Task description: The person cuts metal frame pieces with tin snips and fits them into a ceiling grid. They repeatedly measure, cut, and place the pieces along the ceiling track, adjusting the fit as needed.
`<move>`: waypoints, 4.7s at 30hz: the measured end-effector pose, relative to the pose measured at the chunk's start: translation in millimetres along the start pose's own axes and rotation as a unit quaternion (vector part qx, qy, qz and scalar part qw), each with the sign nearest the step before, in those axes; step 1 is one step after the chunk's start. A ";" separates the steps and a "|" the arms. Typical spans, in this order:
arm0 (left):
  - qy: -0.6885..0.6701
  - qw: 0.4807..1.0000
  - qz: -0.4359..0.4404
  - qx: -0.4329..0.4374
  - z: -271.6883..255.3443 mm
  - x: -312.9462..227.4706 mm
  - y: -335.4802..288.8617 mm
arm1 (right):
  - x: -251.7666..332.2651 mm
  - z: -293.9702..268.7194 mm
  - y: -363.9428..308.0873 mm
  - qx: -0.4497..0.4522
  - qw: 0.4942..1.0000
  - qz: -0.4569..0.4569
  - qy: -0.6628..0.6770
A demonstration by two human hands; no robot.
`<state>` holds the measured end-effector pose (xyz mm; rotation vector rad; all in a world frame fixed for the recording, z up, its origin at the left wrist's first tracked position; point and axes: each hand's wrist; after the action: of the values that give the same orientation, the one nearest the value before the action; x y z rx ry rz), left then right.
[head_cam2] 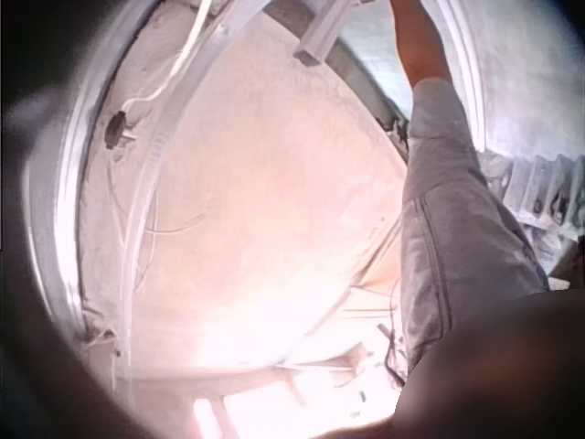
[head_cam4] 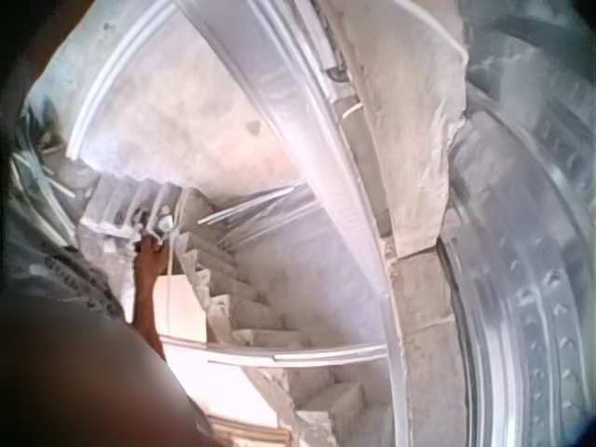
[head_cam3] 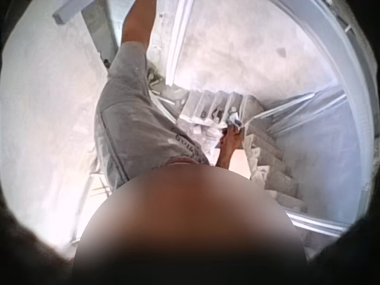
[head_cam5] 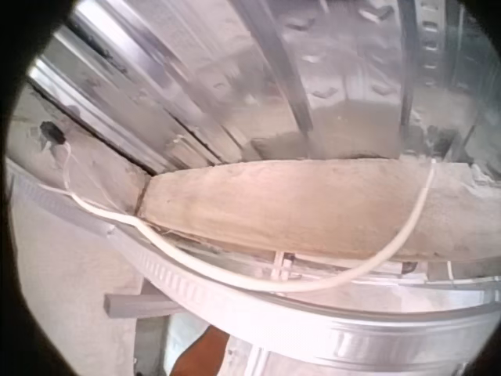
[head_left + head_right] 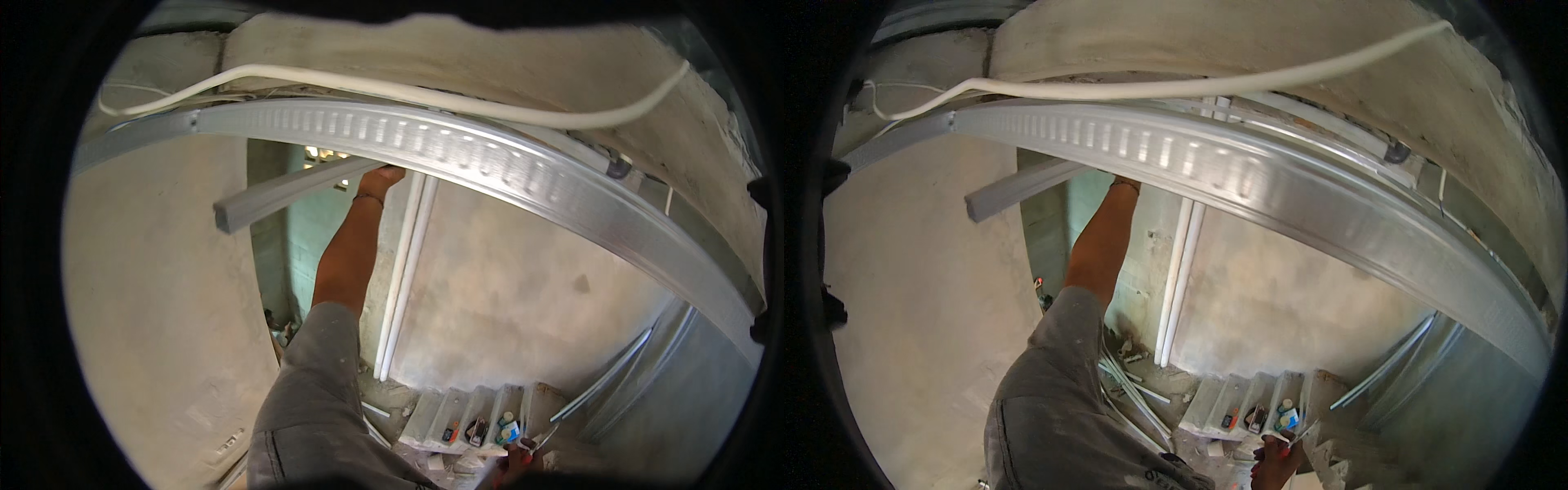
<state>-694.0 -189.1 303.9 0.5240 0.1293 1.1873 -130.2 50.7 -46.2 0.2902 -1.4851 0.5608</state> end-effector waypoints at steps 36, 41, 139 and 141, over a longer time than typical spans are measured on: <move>-0.121 0.807 -0.476 -0.330 -161.5 209.5 -338.6 | -105.4 -132.6 -21.5 -0.106 0.956 0.112 0.250; -0.090 0.775 -0.532 -0.329 -137.3 216.1 -348.7 | -123.4 -150.1 -18.0 -0.173 0.952 0.096 0.233; 0.148 0.469 -0.841 -0.224 -358.1 446.0 -719.3 | -119.9 -117.0 -197.1 -0.385 0.800 0.331 0.318; 0.187 0.447 -0.847 -0.218 -339.7 438.6 -722.6 | -105.0 -122.1 -199.3 -0.374 0.804 0.358 0.294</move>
<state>-37.0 122.5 -244.9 -0.4586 0.5474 -0.7711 78.7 -72.5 -129.0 -1.0341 -1.0459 0.5290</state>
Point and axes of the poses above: each hand's wrist, its own y-axis towards the middle knuckle, its own z-axis out of the palm, x = y × z, and after that the axes turned 11 degrees about z, right-handed
